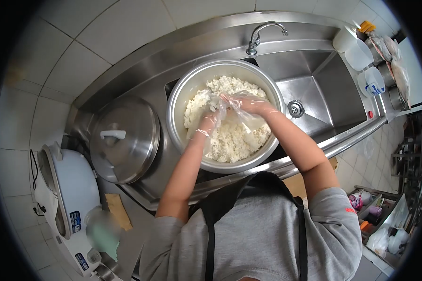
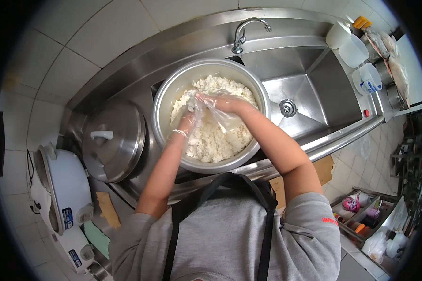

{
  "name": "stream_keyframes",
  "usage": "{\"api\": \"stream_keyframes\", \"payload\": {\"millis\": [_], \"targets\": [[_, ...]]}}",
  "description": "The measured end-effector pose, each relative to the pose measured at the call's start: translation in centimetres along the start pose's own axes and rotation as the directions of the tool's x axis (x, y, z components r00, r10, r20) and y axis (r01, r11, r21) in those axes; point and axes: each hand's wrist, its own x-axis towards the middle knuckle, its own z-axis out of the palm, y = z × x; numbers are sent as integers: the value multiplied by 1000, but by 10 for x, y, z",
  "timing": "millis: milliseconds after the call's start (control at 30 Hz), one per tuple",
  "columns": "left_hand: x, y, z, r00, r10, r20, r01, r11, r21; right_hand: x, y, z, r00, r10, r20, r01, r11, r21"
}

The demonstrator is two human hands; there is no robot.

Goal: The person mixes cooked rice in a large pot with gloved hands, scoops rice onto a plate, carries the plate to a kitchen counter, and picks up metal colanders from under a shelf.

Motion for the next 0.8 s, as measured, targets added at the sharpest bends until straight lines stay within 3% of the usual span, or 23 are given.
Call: {"api": "stream_keyframes", "payload": {"millis": [33,67,133,233,300,333,367,400,467,533,600,633,667,733,767,800], "targets": [[0,-16,-7,997,-60,56,55,996,75,-3,2,-9,990,76,123,-85,994,68],[-4,-27,-16,984,-151,99,139,983,117,3,22,-13,988,65,141,-41,985,-166],[-36,8,-28,907,-397,140,376,914,154,26,88,-12,981,58,185,64,804,-592],[-84,42,-22,813,-571,114,583,794,-173,38,164,-20,849,-233,475,461,766,-448],[-67,-31,2,840,-504,199,520,644,-561,10,121,-5,984,-134,115,176,794,-582],[-61,-57,13,857,-461,230,469,513,-718,-5,105,3,994,-81,-77,18,797,-604],[-72,-36,16,830,-493,261,511,482,-712,-4,115,19,995,5,-98,-49,889,-456],[-82,14,14,809,-514,287,540,455,-707,-2,126,29,987,-45,-153,-24,909,-416],[-76,35,10,838,-425,342,516,416,-749,7,153,41,951,-147,-272,45,937,-346],[-65,10,13,899,-211,385,437,352,-828,15,168,55,945,133,-300,-113,990,82],[-54,9,14,895,-287,340,440,458,-773,11,148,57,920,337,-201,-179,816,549],[-49,2,15,877,-347,332,472,491,-732,-2,109,45,927,358,-111,-207,735,646],[-43,1,16,858,-402,320,502,523,-689,1,107,51,940,318,-120,-155,717,680],[-38,3,23,883,-316,347,459,422,-782,9,117,67,960,241,-140,-58,665,744],[-37,7,27,894,-273,355,438,364,-822,20,127,73,963,253,-95,-124,725,677],[-37,11,30,897,-264,354,433,377,-819,27,138,80,988,115,-103,-20,759,651]]}}
